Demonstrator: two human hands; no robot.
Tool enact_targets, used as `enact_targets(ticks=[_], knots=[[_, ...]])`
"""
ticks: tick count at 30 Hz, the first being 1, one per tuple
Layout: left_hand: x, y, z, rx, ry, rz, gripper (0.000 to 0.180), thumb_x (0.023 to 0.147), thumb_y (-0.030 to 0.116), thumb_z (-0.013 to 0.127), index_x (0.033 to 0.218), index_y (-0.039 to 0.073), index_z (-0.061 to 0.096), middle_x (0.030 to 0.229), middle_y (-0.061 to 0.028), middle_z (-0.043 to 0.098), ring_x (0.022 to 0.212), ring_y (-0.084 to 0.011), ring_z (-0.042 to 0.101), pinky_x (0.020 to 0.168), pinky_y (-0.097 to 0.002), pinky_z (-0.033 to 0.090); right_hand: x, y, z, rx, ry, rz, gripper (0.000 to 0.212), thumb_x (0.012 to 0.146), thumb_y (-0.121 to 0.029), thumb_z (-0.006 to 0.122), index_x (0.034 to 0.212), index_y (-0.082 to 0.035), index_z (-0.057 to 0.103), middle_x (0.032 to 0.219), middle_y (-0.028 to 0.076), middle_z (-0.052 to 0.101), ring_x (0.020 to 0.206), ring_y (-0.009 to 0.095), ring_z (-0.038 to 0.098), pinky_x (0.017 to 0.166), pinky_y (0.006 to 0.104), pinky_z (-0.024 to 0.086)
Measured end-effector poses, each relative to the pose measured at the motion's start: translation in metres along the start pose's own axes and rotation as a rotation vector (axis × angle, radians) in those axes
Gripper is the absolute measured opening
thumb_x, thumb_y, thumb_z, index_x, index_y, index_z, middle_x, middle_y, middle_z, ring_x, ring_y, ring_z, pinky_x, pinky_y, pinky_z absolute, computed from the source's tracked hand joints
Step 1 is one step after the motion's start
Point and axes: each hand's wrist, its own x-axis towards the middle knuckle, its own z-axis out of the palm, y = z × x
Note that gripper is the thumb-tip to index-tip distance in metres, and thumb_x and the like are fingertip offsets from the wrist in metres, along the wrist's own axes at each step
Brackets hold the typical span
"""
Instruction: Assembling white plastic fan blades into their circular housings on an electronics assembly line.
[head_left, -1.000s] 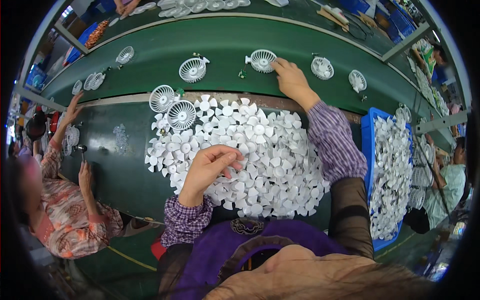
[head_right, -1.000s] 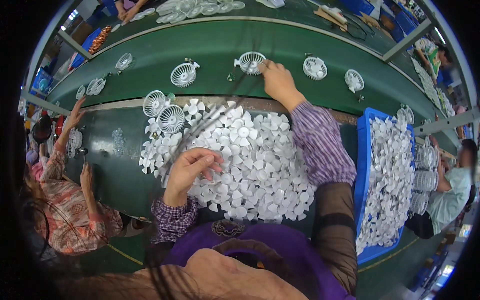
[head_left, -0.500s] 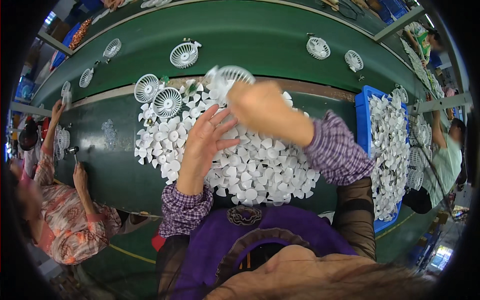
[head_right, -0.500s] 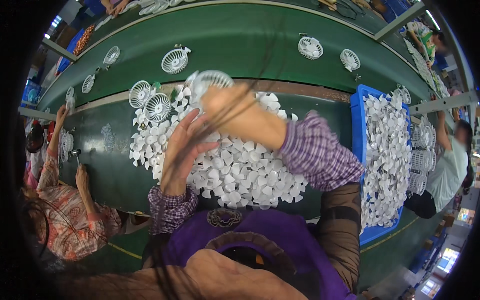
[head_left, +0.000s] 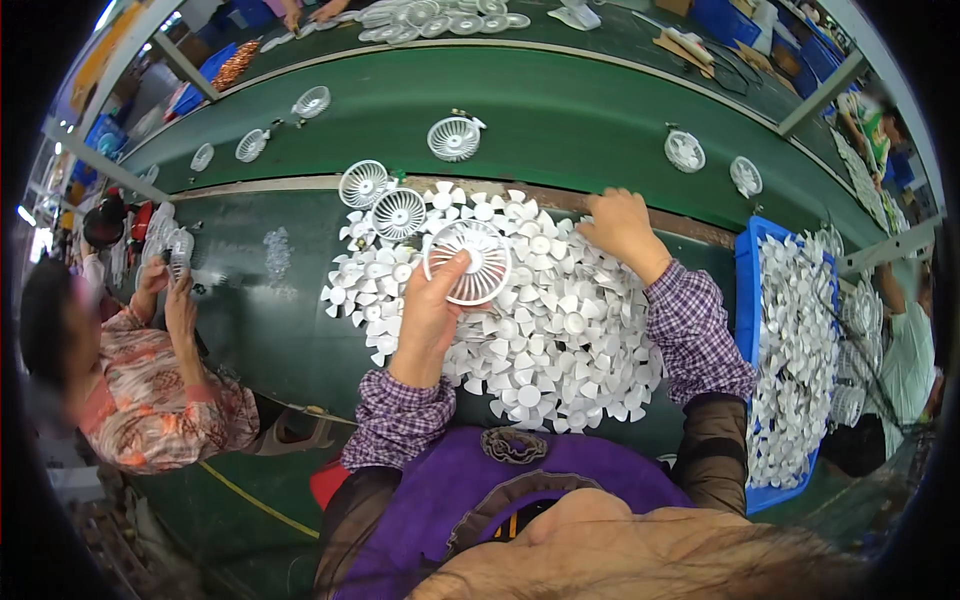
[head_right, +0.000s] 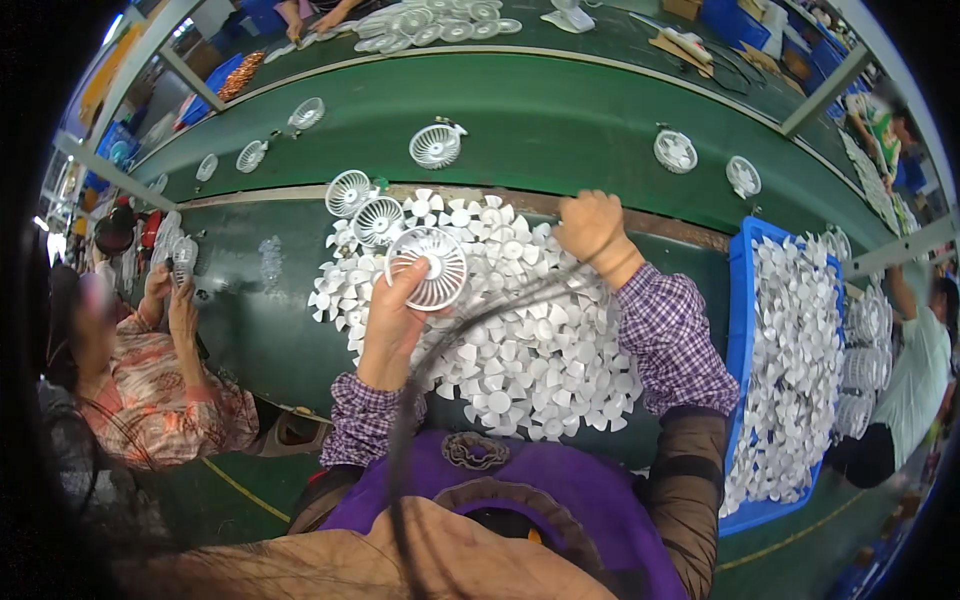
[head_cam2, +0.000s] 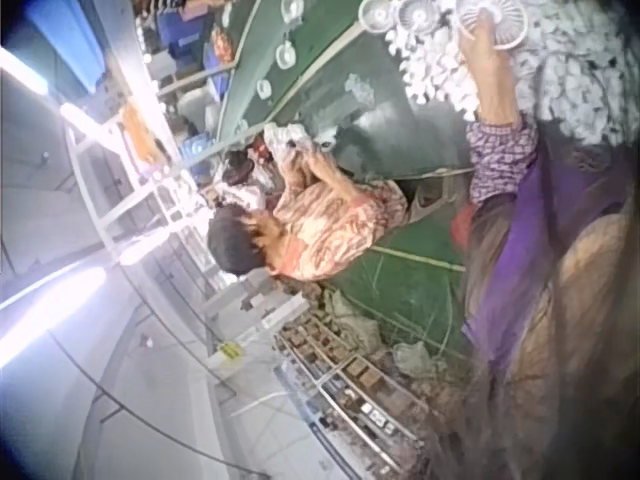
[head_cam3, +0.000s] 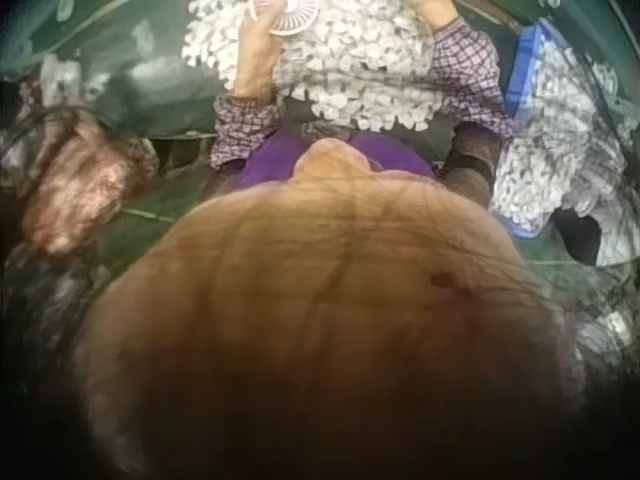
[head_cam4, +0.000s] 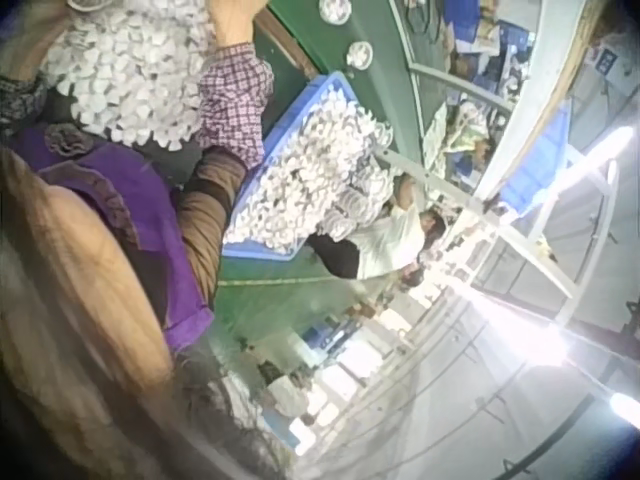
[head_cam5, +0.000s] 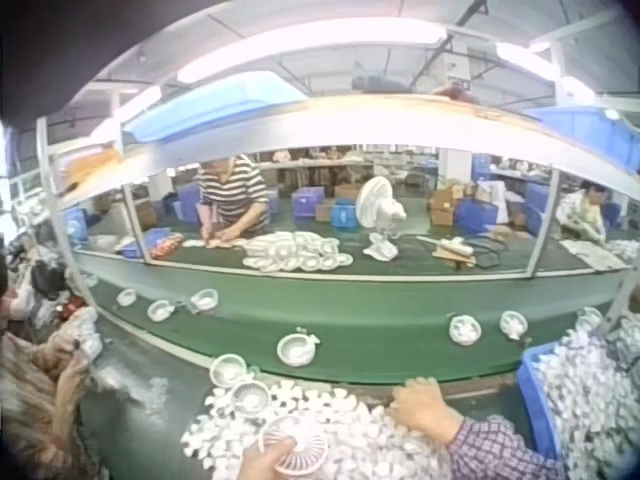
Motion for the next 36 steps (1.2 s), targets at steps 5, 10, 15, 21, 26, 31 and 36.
enact_targets(ticks=[5, 10, 15, 21, 26, 31, 36], knots=[[-0.004, 0.001, -0.002, 0.009, 0.038, -0.001, 0.031, 0.088, 0.014, 0.062, 0.113, -0.003, 0.054, 0.095, -0.0109, 0.066, 0.076, -0.0177, 0.069, 0.055, -0.0315, 0.060, 0.015, 0.004, 0.010, -0.018, -0.392, 0.102, 0.023, 0.068, -0.029, 0.062, 0.076, -0.009, 0.071, 0.080, 0.015, 0.068, 0.084, 0.031, 0.065, 0.071, 0.0442, 0.046], [-0.002, 0.003, -0.010, -0.064, 0.013, -0.009, 0.030, 0.087, 0.008, 0.059, 0.115, -0.003, 0.052, 0.103, -0.0133, 0.064, 0.087, -0.0214, 0.067, 0.067, -0.0371, 0.061, 0.014, 0.009, -0.002, 0.060, -0.516, 0.074, 0.026, 0.067, -0.028, 0.060, 0.082, -0.009, 0.070, 0.083, 0.015, 0.067, 0.087, 0.034, 0.062, 0.078, 0.0423, 0.044], [0.005, 0.002, -0.007, -0.097, 0.002, -0.028, 0.030, 0.086, 0.005, 0.059, 0.115, -0.003, 0.052, 0.103, -0.0114, 0.063, 0.086, -0.0202, 0.067, 0.069, -0.0366, 0.061, 0.005, 0.017, -0.008, 0.231, -0.511, 0.063, 0.032, 0.067, -0.027, 0.063, 0.090, -0.006, 0.069, 0.087, 0.016, 0.068, 0.087, 0.033, 0.063, 0.081, 0.0417, 0.046], [0.012, 0.001, -0.004, -0.059, -0.048, -0.020, 0.037, 0.081, -0.004, 0.053, 0.118, -0.004, 0.050, 0.105, -0.0104, 0.062, 0.089, -0.0174, 0.065, 0.074, -0.0321, 0.058, -0.004, 0.002, -0.042, 0.334, -0.151, -0.033, 0.028, 0.071, -0.017, 0.066, 0.096, -0.004, 0.066, 0.083, 0.011, 0.061, 0.084, 0.030, 0.055, 0.077, 0.0398, 0.045], [0.012, 0.001, 0.004, 0.031, -0.107, -0.013, 0.045, 0.077, -0.002, 0.050, 0.121, -0.002, 0.049, 0.106, -0.0064, 0.062, 0.090, -0.0128, 0.061, 0.076, -0.0251, 0.049, -0.012, -0.074, -0.085, 0.573, 0.192, -0.389, 0.035, 0.069, -0.012, 0.073, 0.099, 0.001, 0.061, 0.090, 0.013, 0.059, 0.084, 0.031, 0.054, 0.076, 0.0380, 0.044], [0.012, -0.011, 0.009, 0.144, -0.207, 0.028, 0.054, 0.075, -0.004, 0.050, 0.128, 0.000, 0.046, 0.110, -0.0014, 0.057, 0.095, -0.0076, 0.054, 0.077, -0.0217, 0.043, -0.019, -0.104, -0.063, 0.492, 0.239, -0.351, 0.037, 0.070, -0.011, 0.073, 0.102, 0.001, 0.059, 0.092, 0.012, 0.056, 0.083, 0.029, 0.052, 0.072, 0.0373, 0.043], [0.008, -0.015, 0.015, 0.224, -0.161, 0.012, 0.045, 0.085, 0.002, 0.062, 0.128, -0.001, 0.046, 0.109, -0.0037, 0.059, 0.092, -0.0083, 0.058, 0.075, -0.0210, 0.049, -0.019, -0.108, -0.066, 0.481, 0.263, -0.354, 0.036, 0.066, -0.009, 0.072, 0.098, 0.002, 0.060, 0.088, 0.011, 0.055, 0.081, 0.028, 0.052, 0.071, 0.0374, 0.042]])
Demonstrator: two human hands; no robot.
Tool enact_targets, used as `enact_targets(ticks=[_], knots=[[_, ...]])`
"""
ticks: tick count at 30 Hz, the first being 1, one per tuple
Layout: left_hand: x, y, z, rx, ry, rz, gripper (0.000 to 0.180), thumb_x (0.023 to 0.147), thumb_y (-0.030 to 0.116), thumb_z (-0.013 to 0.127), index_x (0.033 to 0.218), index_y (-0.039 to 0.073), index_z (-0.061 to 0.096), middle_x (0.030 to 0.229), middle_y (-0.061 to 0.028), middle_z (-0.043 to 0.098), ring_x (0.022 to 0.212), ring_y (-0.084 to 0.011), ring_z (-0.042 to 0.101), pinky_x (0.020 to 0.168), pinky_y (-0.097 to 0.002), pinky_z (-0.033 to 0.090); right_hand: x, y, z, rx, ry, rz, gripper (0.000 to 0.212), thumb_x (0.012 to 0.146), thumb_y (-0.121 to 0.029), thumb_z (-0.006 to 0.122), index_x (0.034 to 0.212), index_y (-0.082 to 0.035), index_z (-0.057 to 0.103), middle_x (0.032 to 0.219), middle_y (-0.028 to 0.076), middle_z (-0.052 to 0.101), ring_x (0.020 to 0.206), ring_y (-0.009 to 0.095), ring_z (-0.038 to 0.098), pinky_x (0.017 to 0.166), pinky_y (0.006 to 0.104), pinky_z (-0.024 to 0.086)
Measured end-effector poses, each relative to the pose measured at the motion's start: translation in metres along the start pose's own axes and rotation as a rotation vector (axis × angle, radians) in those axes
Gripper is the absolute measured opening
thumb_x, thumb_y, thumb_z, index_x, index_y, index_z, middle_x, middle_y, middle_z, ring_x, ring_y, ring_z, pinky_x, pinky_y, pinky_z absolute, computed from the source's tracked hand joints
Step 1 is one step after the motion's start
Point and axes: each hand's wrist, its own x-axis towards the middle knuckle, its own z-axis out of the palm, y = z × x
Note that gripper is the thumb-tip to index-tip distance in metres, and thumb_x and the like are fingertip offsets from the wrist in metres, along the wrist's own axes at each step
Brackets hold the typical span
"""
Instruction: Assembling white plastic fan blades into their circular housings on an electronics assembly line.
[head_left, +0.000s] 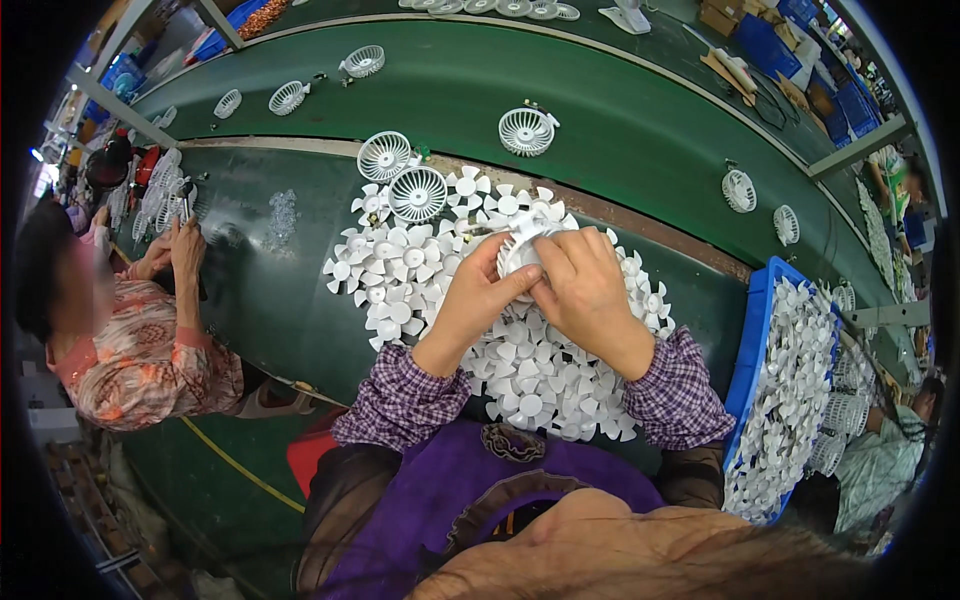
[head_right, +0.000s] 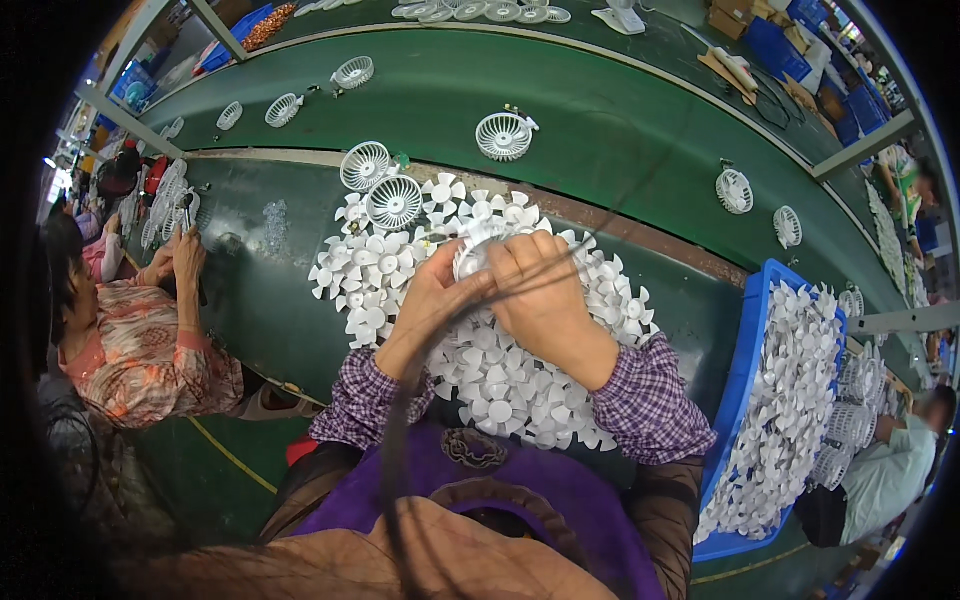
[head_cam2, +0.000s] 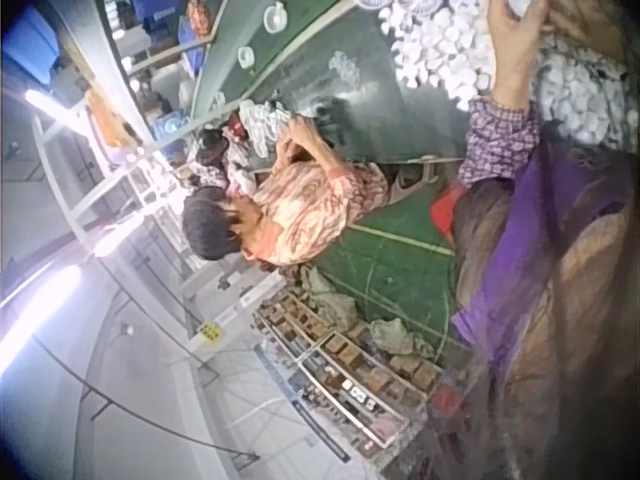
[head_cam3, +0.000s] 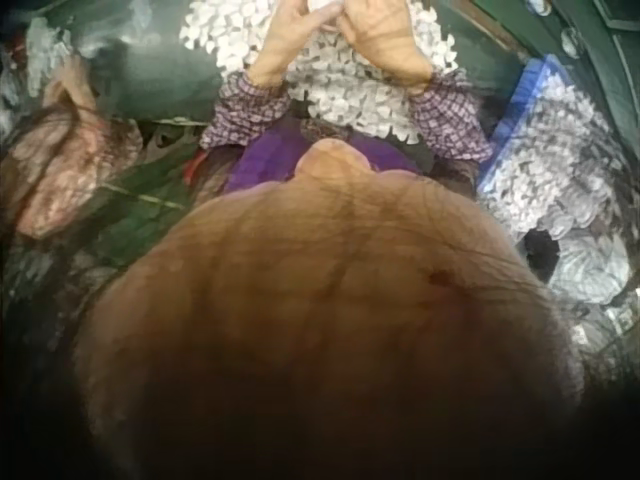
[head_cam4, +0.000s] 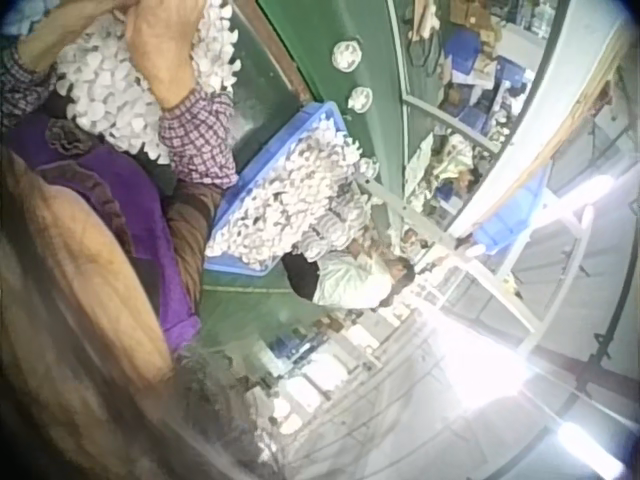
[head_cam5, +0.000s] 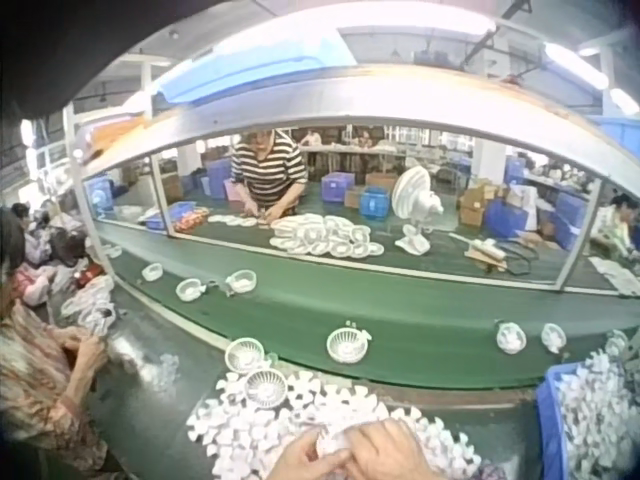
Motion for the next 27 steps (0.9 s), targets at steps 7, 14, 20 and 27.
enact_targets(ticks=[7, 14, 20, 27], knots=[[0.006, -0.016, -0.002, 0.016, 0.042, 0.146, 0.032, 0.085, 0.006, 0.066, 0.114, -0.004, 0.057, 0.099, -0.0048, 0.063, 0.085, -0.0076, 0.060, 0.071, -0.0208, 0.051, -0.001, -0.004, -0.001, -0.011, -0.052, 0.031, 0.037, 0.064, -0.006, 0.070, 0.098, 0.001, 0.060, 0.088, 0.011, 0.056, 0.081, 0.028, 0.052, 0.072, 0.0381, 0.042], [0.000, -0.011, -0.007, 0.121, 0.118, 0.099, 0.032, 0.083, 0.006, 0.068, 0.113, -0.003, 0.058, 0.098, -0.0051, 0.065, 0.085, -0.0087, 0.060, 0.071, -0.0224, 0.051, -0.007, -0.005, 0.010, 0.019, 0.031, 0.002, 0.038, 0.064, -0.006, 0.071, 0.099, 0.001, 0.059, 0.090, 0.012, 0.056, 0.083, 0.029, 0.052, 0.073, 0.0384, 0.042], [-0.007, -0.007, -0.011, 0.516, 0.165, 0.311, 0.034, 0.079, 0.012, 0.071, 0.108, -0.002, 0.060, 0.095, -0.0095, 0.067, 0.086, -0.0125, 0.062, 0.076, -0.0275, 0.050, -0.017, 0.004, -0.004, 0.267, 0.029, 0.105, 0.035, 0.071, -0.002, 0.070, 0.104, -0.002, 0.058, 0.092, 0.013, 0.056, 0.080, 0.027, 0.056, 0.072, 0.0342, 0.045], [-0.017, 0.002, -0.011, 0.670, 0.090, 0.350, 0.040, 0.079, 0.014, 0.071, 0.114, -0.002, 0.058, 0.091, -0.0132, 0.067, 0.080, -0.0170, 0.065, 0.071, -0.0297, 0.050, -0.015, 0.009, -0.007, 0.578, -0.210, 0.363, 0.037, 0.081, -0.013, 0.066, 0.111, 0.002, 0.053, 0.102, 0.017, 0.059, 0.093, 0.029, 0.059, 0.081, 0.0349, 0.046]])
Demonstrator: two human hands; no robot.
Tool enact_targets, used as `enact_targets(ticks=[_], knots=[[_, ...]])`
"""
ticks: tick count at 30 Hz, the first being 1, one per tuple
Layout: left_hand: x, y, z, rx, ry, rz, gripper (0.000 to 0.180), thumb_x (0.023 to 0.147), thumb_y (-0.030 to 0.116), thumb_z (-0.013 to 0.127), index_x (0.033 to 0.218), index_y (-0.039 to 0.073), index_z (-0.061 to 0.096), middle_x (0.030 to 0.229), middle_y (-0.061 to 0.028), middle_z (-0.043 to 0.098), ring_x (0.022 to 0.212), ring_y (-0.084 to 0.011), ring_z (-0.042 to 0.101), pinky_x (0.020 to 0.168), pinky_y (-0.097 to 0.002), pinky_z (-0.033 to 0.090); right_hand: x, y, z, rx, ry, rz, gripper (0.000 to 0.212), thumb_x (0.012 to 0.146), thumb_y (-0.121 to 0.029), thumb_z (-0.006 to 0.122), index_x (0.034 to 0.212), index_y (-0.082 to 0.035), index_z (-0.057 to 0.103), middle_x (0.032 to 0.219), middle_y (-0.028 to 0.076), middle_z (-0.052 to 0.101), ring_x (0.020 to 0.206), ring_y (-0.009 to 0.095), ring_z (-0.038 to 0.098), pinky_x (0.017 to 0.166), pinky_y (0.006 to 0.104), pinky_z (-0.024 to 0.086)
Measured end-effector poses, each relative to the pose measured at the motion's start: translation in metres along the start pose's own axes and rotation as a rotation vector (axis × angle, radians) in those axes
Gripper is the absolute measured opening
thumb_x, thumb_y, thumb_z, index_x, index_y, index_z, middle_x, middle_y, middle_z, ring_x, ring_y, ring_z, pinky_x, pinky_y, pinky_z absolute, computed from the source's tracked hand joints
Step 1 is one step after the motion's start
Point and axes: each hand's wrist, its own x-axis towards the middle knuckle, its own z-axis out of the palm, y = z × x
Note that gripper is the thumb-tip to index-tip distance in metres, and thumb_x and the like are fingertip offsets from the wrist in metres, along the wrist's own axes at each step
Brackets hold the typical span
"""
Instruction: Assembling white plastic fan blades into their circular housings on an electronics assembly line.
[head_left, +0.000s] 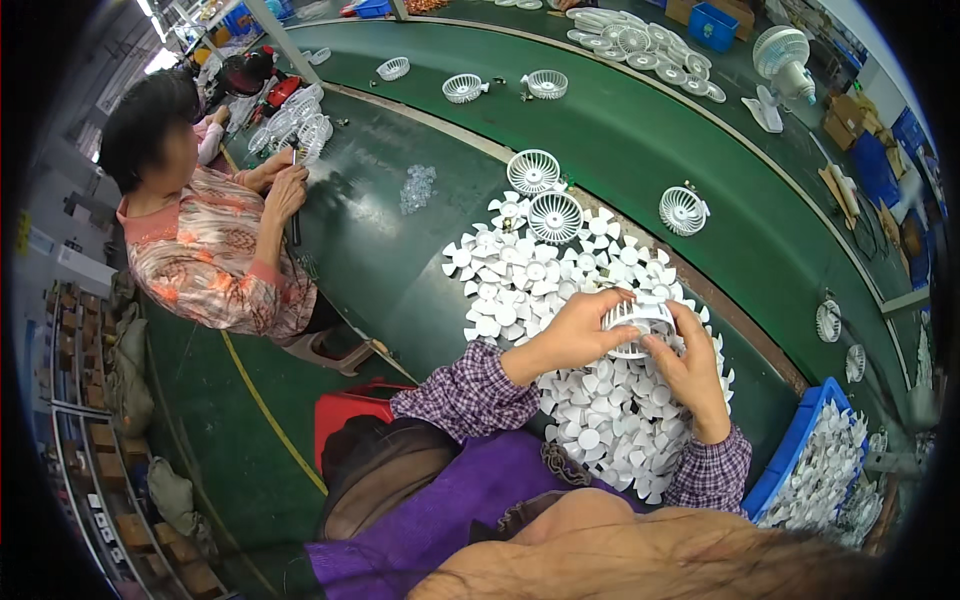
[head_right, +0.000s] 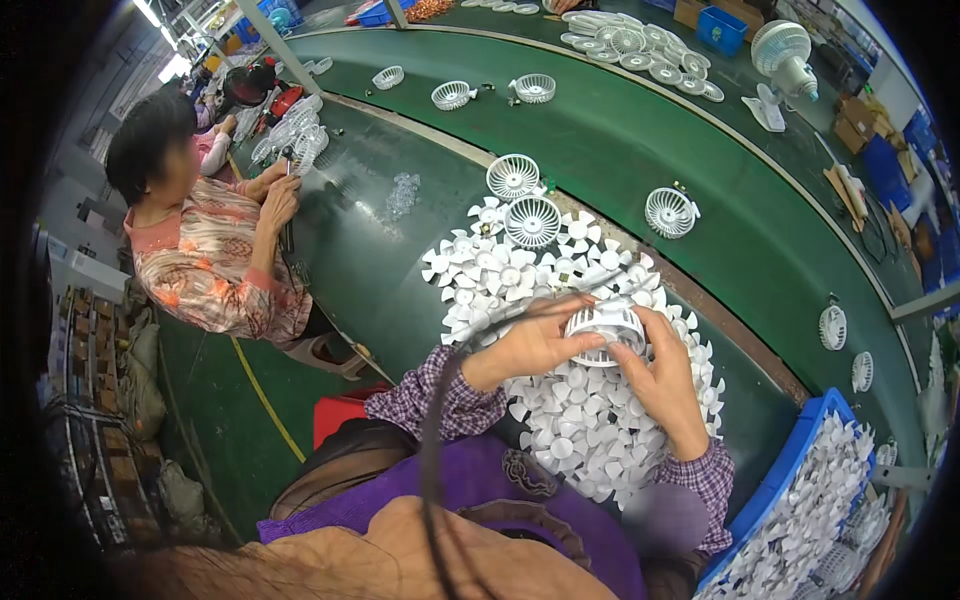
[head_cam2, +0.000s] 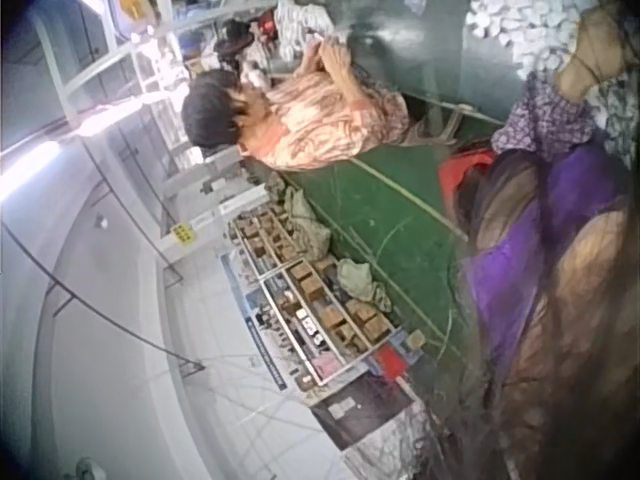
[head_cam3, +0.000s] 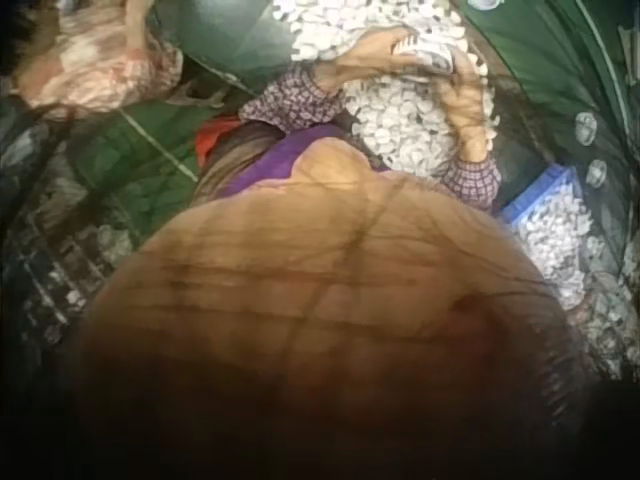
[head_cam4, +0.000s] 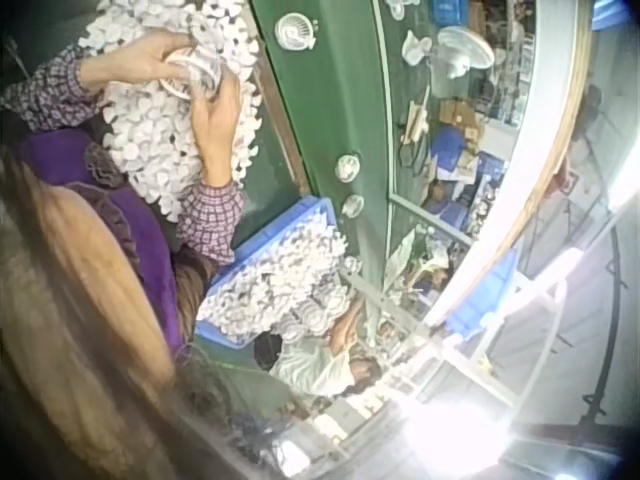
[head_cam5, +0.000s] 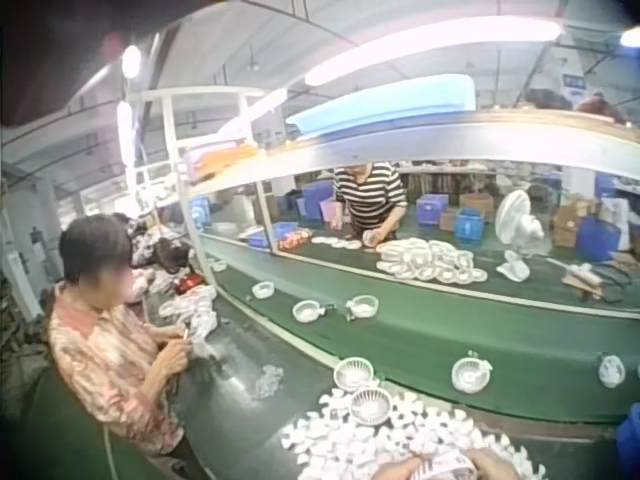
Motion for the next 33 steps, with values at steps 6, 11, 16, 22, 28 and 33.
enact_targets(ticks=[6, 11, 16, 22, 28, 33], knots=[[-0.002, -0.005, -0.009, -0.011, 0.002, 0.055, 0.041, 0.076, 0.017, 0.072, 0.109, -0.003, 0.059, 0.090, -0.0158, 0.067, 0.082, -0.0193, 0.065, 0.074, -0.0319, 0.051, 0.002, -0.007, 0.012, -0.058, 0.071, -0.031, 0.028, 0.076, -0.008, 0.067, 0.100, 0.002, 0.055, 0.091, 0.016, 0.058, 0.083, 0.030, 0.058, 0.074, 0.0350, 0.045], [-0.001, 0.004, -0.008, -0.132, -0.053, 0.036, 0.037, 0.076, 0.013, 0.071, 0.107, -0.003, 0.059, 0.092, -0.0162, 0.066, 0.085, -0.0192, 0.064, 0.077, -0.0324, 0.050, -0.005, -0.004, 0.011, 0.014, 0.043, 0.055, 0.027, 0.077, -0.008, 0.066, 0.100, 0.001, 0.055, 0.089, 0.013, 0.059, 0.082, 0.025, 0.058, 0.074, 0.0328, 0.045], [-0.002, -0.018, 0.009, -0.257, -0.089, -0.088, 0.048, 0.077, 0.014, 0.072, 0.117, -0.005, 0.053, 0.103, -0.0162, 0.065, 0.092, -0.0187, 0.062, 0.080, -0.0312, 0.049, -0.002, 0.014, -0.002, 0.202, -0.089, 0.253, 0.024, 0.079, -0.006, 0.066, 0.100, 0.000, 0.057, 0.087, 0.002, 0.060, 0.078, 0.008, 0.054, 0.069, 0.0233, 0.044], [0.007, -0.011, -0.007, -0.498, -0.198, -0.352, 0.039, 0.084, 0.017, 0.068, 0.116, -0.001, 0.055, 0.103, -0.0115, 0.065, 0.087, -0.0150, 0.063, 0.066, -0.0287, 0.055, -0.007, 0.084, -0.088, 0.291, 0.245, 0.441, 0.024, 0.085, -0.009, 0.060, 0.106, 0.002, 0.060, 0.094, 0.004, 0.064, 0.082, 0.010, 0.059, 0.074, 0.0235, 0.047], [-0.004, -0.016, -0.038, -0.478, -0.094, -0.460, 0.024, 0.091, 0.013, 0.059, 0.112, 0.001, 0.057, 0.105, -0.0114, 0.067, 0.091, -0.0176, 0.066, 0.062, -0.0247, 0.053, -0.014, 0.174, -0.120, -0.140, 0.430, 0.495, 0.038, 0.081, -0.020, 0.069, 0.109, 0.004, 0.061, 0.090, 0.012, 0.068, 0.080, 0.017, 0.064, 0.070, 0.0291, 0.051], [0.004, -0.007, -0.025, -0.498, -0.136, -0.476, 0.020, 0.093, 0.015, 0.058, 0.108, 0.002, 0.060, 0.100, -0.0105, 0.068, 0.086, -0.0152, 0.067, 0.062, -0.0235, 0.053, 0.007, 0.157, -0.090, -0.272, 0.335, 0.399, 0.025, 0.081, -0.014, 0.065, 0.101, 0.001, 0.063, 0.087, 0.013, 0.067, 0.080, 0.020, 0.066, 0.072, 0.0300, 0.052]])
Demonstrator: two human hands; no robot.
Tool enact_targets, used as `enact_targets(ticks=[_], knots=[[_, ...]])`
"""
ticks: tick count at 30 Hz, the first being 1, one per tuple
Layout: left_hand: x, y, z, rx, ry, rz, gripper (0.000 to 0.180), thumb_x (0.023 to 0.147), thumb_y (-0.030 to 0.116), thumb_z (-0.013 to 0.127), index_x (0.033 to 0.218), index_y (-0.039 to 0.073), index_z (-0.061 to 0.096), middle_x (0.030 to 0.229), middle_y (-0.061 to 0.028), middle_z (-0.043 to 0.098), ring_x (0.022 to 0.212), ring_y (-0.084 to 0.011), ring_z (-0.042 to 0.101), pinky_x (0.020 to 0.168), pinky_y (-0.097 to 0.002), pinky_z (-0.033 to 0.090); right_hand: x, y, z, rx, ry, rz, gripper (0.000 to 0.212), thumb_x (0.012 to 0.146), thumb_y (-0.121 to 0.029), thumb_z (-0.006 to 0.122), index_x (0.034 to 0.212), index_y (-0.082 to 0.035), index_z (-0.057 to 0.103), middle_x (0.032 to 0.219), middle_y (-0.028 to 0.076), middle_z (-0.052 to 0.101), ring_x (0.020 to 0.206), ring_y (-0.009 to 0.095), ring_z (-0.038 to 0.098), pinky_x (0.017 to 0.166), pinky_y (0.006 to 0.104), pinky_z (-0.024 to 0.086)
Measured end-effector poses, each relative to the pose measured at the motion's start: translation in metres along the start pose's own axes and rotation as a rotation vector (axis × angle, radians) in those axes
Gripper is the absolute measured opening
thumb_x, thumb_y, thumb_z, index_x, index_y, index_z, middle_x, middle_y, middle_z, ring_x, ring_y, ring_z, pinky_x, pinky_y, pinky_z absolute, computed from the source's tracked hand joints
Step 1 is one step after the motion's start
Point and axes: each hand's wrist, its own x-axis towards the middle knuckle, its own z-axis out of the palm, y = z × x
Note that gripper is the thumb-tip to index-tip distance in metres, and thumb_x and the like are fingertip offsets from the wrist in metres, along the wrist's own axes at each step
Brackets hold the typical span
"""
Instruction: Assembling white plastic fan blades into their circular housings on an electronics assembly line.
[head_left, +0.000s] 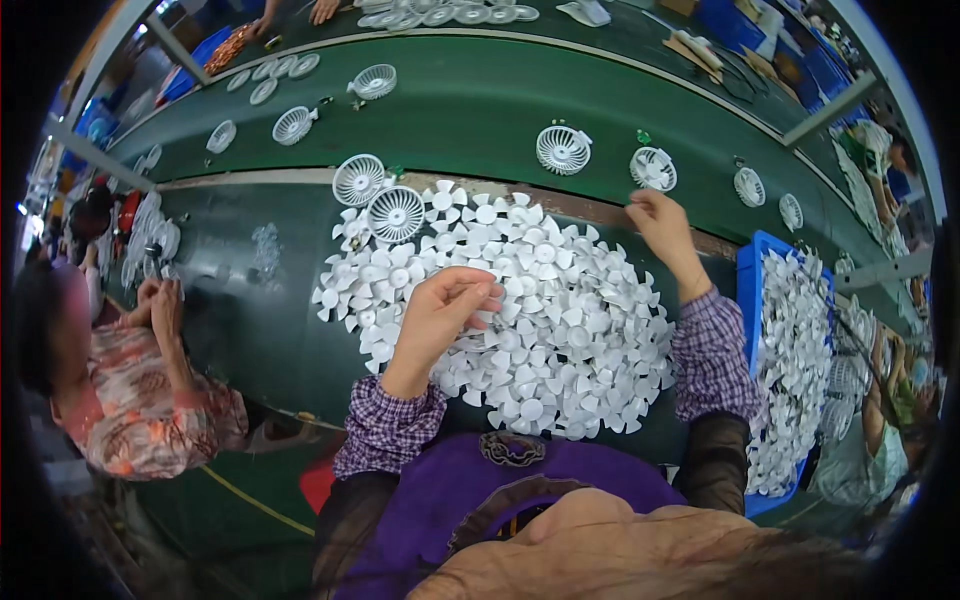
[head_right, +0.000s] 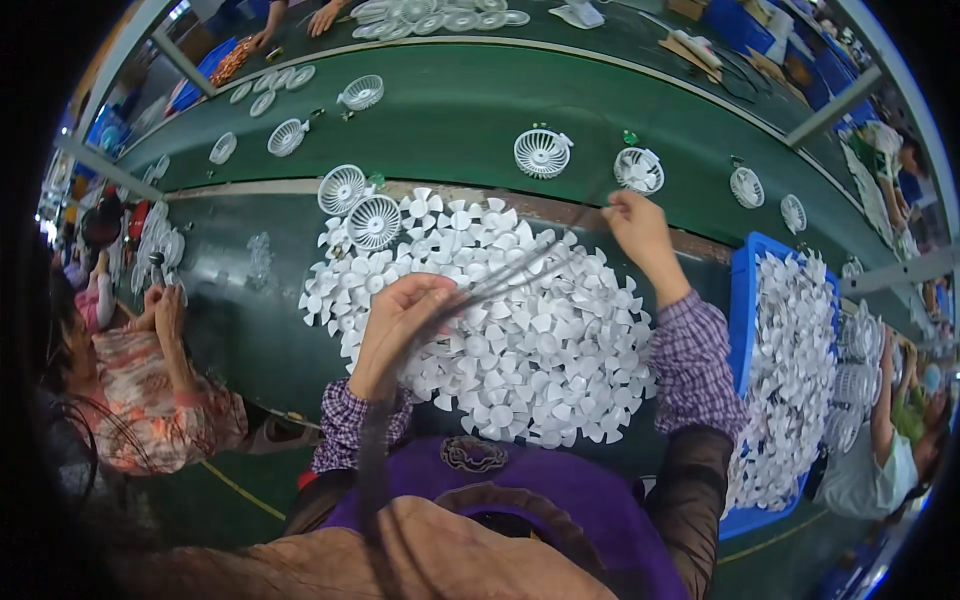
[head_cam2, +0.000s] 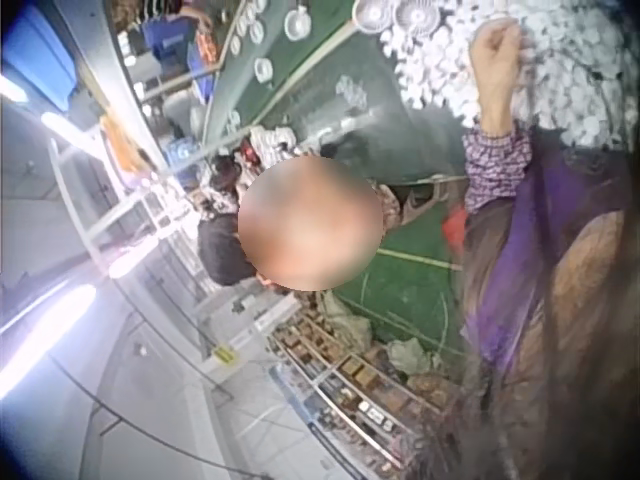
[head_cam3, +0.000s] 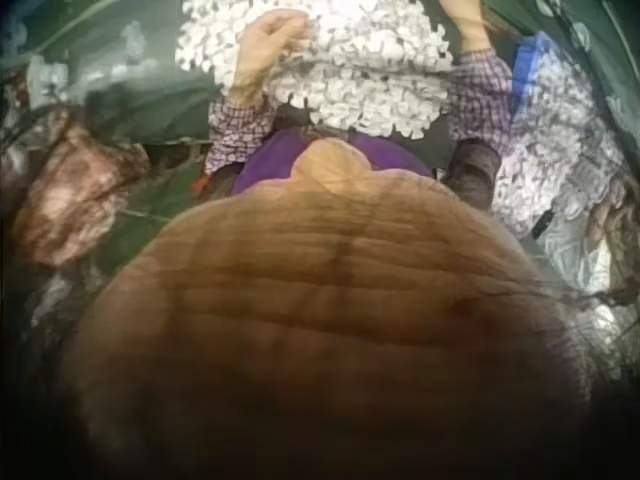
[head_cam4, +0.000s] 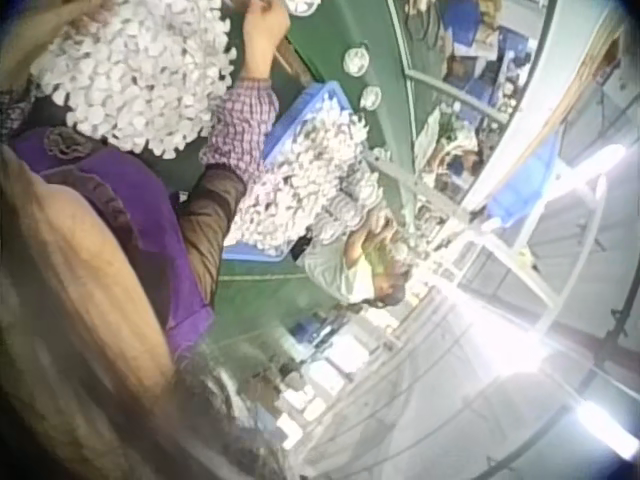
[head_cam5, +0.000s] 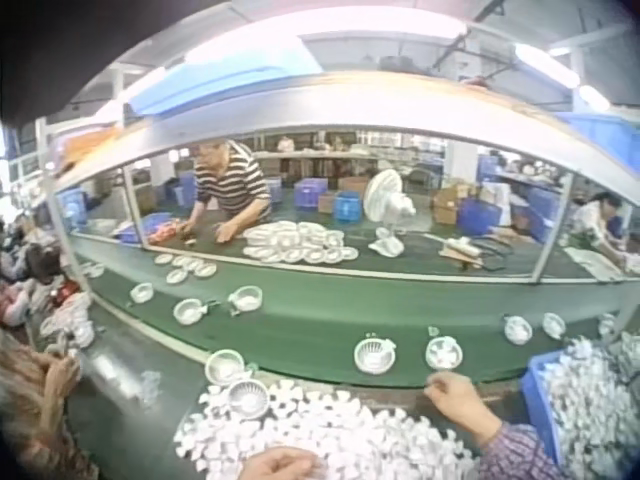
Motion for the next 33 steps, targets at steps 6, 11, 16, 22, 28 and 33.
enact_targets(ticks=[6, 11, 16, 22, 28, 33], knots=[[-0.005, -0.005, 0.001, 0.017, -0.001, 0.010, 0.018, 0.093, 0.013, 0.058, 0.106, 0.002, 0.061, 0.098, -0.0098, 0.068, 0.085, -0.0151, 0.066, 0.063, -0.0233, 0.052, 0.041, -0.025, 0.049, -0.116, 0.064, -0.401, 0.037, 0.075, -0.007, 0.064, 0.111, -0.004, 0.059, 0.110, 0.019, 0.059, 0.099, 0.036, 0.059, 0.084, 0.0412, 0.049], [-0.007, -0.005, -0.013, 0.022, 0.016, 0.017, 0.017, 0.093, 0.011, 0.056, 0.107, 0.001, 0.060, 0.098, -0.0111, 0.068, 0.085, -0.0168, 0.067, 0.062, -0.0237, 0.053, 0.052, -0.019, 0.063, -0.303, 0.085, -0.323, 0.024, 0.074, -0.008, 0.065, 0.097, -0.003, 0.065, 0.099, 0.017, 0.062, 0.090, 0.036, 0.060, 0.080, 0.0417, 0.050], [0.007, -0.003, -0.015, -0.097, 0.091, -0.003, 0.039, 0.094, 0.023, 0.054, 0.124, -0.002, 0.050, 0.109, -0.0201, 0.063, 0.088, -0.0276, 0.068, 0.058, -0.0303, 0.059, 0.024, -0.086, 0.045, -0.094, 0.074, -0.511, 0.013, 0.073, -0.010, 0.067, 0.084, -0.005, 0.064, 0.085, 0.014, 0.060, 0.083, 0.034, 0.059, 0.073, 0.0412, 0.049], [0.023, 0.002, -0.020, -0.502, -0.035, 0.004, 0.051, 0.094, 0.035, 0.049, 0.127, -0.004, 0.044, 0.112, -0.0235, 0.061, 0.093, -0.0334, 0.067, 0.058, -0.0381, 0.061, -0.030, -0.161, 0.046, -0.028, -0.378, -0.834, 0.021, 0.074, -0.004, 0.066, 0.094, -0.002, 0.060, 0.102, 0.013, 0.059, 0.095, 0.034, 0.056, 0.081, 0.0403, 0.046], [0.008, -0.017, -0.025, -0.440, 0.242, 0.053, 0.041, 0.087, 0.019, 0.063, 0.121, 0.001, 0.050, 0.102, -0.0102, 0.063, 0.081, -0.0213, 0.067, 0.055, -0.0403, 0.060, -0.048, -0.146, 0.044, 0.083, -0.099, -0.600, 0.036, 0.074, -0.005, 0.068, 0.108, 0.001, 0.057, 0.099, 0.014, 0.056, 0.088, 0.028, 0.058, 0.075, 0.0334, 0.048], [0.007, -0.010, -0.016, -0.450, 0.126, 0.021, 0.045, 0.085, 0.023, 0.064, 0.123, 0.005, 0.048, 0.098, -0.0072, 0.064, 0.078, -0.0179, 0.067, 0.048, -0.0358, 0.057, -0.051, -0.097, 0.045, -0.219, -0.221, -0.338, 0.036, 0.074, -0.018, 0.071, 0.098, 0.004, 0.057, 0.077, 0.017, 0.057, 0.069, 0.031, 0.056, 0.063, 0.0374, 0.045]])
